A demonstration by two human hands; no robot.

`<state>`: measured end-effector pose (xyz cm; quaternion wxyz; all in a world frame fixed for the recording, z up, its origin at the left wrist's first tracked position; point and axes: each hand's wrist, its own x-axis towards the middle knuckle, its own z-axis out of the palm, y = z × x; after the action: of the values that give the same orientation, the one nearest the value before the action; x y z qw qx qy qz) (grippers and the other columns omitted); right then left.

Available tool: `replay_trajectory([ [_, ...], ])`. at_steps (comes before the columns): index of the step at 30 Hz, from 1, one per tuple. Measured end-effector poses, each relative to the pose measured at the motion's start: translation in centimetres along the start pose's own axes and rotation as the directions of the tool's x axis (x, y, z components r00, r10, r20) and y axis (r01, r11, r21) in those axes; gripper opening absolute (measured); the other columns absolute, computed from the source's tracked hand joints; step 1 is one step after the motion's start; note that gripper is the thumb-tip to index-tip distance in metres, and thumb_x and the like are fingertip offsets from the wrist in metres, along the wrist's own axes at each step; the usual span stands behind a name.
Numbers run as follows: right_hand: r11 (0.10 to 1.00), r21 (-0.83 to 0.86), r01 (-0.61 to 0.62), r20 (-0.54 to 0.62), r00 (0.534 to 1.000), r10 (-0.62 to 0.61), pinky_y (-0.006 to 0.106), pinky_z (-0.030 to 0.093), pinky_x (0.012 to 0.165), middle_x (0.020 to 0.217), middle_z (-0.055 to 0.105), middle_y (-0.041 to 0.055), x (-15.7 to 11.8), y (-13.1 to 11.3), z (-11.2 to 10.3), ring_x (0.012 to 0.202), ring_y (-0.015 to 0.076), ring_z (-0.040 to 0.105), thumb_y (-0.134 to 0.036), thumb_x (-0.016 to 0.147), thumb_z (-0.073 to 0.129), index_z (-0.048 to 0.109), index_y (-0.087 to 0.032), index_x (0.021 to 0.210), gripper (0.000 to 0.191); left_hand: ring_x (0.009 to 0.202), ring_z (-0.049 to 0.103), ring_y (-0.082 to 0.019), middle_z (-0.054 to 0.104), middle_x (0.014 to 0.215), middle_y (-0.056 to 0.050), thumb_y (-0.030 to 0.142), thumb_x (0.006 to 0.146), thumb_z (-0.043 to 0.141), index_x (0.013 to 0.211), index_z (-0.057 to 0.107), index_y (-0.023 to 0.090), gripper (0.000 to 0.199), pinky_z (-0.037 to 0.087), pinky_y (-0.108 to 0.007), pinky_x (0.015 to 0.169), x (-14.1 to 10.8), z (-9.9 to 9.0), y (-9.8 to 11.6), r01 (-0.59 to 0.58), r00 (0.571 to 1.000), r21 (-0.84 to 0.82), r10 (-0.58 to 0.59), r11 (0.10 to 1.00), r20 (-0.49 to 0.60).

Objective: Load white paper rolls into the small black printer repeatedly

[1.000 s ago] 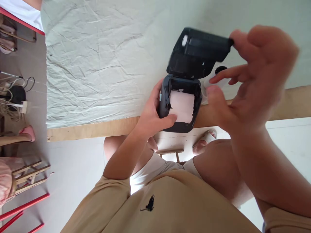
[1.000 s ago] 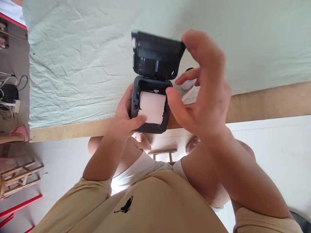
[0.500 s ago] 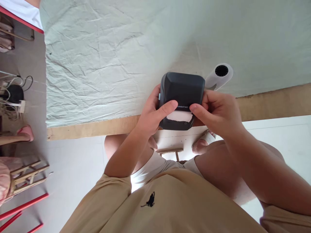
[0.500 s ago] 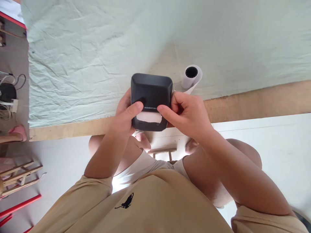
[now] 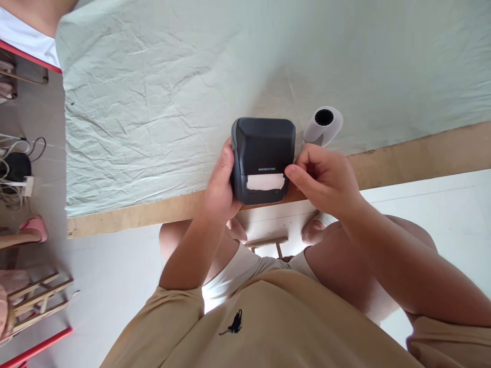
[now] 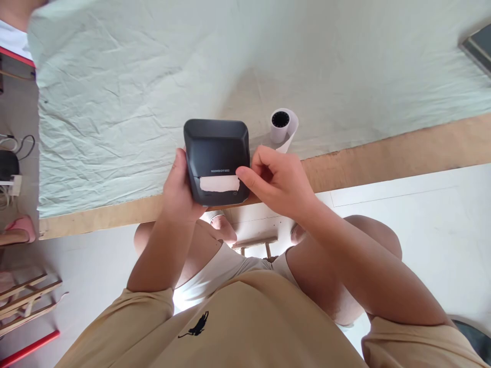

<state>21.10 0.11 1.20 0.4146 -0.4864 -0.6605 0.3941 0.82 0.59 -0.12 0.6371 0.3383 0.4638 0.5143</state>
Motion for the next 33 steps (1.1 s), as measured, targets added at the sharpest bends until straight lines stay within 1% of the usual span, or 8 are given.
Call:
replay_trajectory([
  [5,0.932,-0.191,0.308,-0.176,0.924,-0.341,0.027,0.027,0.045,0.059,0.056,-0.0095,-0.7,-0.3,-0.1,0.045,0.0072,0.041,-0.013,0.092,0.073,0.047,-0.026,0.079,0.031,0.12,0.085,-0.036,0.084,0.092,-0.005,0.076,0.096,0.076,0.098,0.079,0.024,0.052,0.074,-0.047,0.095,0.3,0.0,0.1,0.08,0.997,-0.041,-0.08,0.996,-0.008],
  [8,0.91,-0.252,0.328,-0.139,0.919,-0.37,0.025,0.033,0.046,0.062,0.062,-0.0102,-0.8,-0.3,0.0,0.047,0.0078,0.051,-0.012,0.092,0.074,0.053,-0.027,0.088,0.026,0.087,0.085,-0.027,0.071,0.068,0.0,0.075,0.097,0.078,0.083,0.074,0.024,0.053,0.071,-0.039,0.074,0.2,-0.4,0.1,0.042,0.999,-0.008,-0.042,0.999,-0.017],
  [12,0.908,-0.272,0.319,-0.073,0.934,-0.35,0.021,0.036,0.046,0.062,0.063,-0.0123,-0.9,-0.2,0.2,0.047,0.0074,0.056,-0.011,0.09,0.074,0.057,-0.027,0.099,0.025,0.048,0.057,-0.011,0.055,0.055,0.005,0.069,0.098,0.081,0.071,0.066,0.023,0.055,0.052,-0.028,0.047,0.1,-0.7,0.2,0.023,0.995,0.043,-0.019,0.999,-0.098],
  [17,0.832,-0.408,0.377,-0.079,0.893,-0.444,0.023,0.032,0.044,0.06,0.063,-0.0134,-1.0,0.1,-0.1,0.044,0.0068,0.052,-0.014,0.094,0.078,0.06,-0.028,0.104,0.025,0.094,0.085,-0.028,0.074,0.075,-0.002,0.079,0.095,0.077,0.082,0.072,0.023,0.057,0.071,-0.037,0.074,0.1,-0.2,0.6,0.134,0.991,0.033,-0.134,0.99,-0.009],
  [21,0.69,-0.575,0.441,-0.129,0.784,-0.608,0.028,0.034,0.043,0.052,0.057,-0.0136,-0.6,-0.1,0.0,0.041,0.009,0.045,-0.013,0.097,0.076,0.063,-0.03,0.101,0.021,0.134,0.08,-0.041,0.084,0.104,-0.009,0.084,0.091,0.076,0.097,0.076,0.023,0.061,0.073,-0.049,0.099,0.1,0.1,0.6,0.137,0.988,0.018,-0.138,0.99,0.063],
  [25,0.69,-0.669,0.276,-0.341,0.711,-0.615,0.033,0.035,0.047,0.057,0.063,-0.0088,0.1,-1.0,0.8,0.043,0.0123,0.048,-0.008,0.103,0.058,0.072,-0.032,0.1,0.028,0.142,0.076,-0.043,0.086,0.117,-0.008,0.073,0.091,0.085,0.109,0.078,0.024,0.053,0.072,-0.05,0.106,0.0,-0.4,0.1,0.089,0.989,0.043,-0.094,0.995,0.111],
  [29,0.735,-0.637,0.234,-0.383,0.731,-0.565,0.033,0.038,0.053,0.077,0.077,-0.0037,1.0,-1.2,1.2,0.052,0.0138,0.057,-0.018,0.107,0.059,0.073,-0.03,0.097,0.021,0.14,0.077,-0.041,0.087,0.118,-0.008,0.073,0.092,0.084,0.111,0.08,0.023,0.053,0.072,-0.048,0.105,0.0,-0.5,0.0,0.066,0.99,0.045,-0.071,0.997,0.123],
  [33,0.72,-0.651,0.241,-0.093,0.916,-0.39,0.033,0.029,0.057,0.078,0.075,-0.0013,1.7,-0.9,0.3,0.059,0.0142,0.056,-0.018,0.104,0.061,0.07,-0.026,0.087,0.021,0.125,0.084,-0.037,0.087,0.104,-0.006,0.072,0.092,0.085,0.11,0.082,0.025,0.05,0.071,-0.039,0.08,-0.2,-0.3,0.2,0.052,0.988,0.049,-0.058,0.997,0.14],
])
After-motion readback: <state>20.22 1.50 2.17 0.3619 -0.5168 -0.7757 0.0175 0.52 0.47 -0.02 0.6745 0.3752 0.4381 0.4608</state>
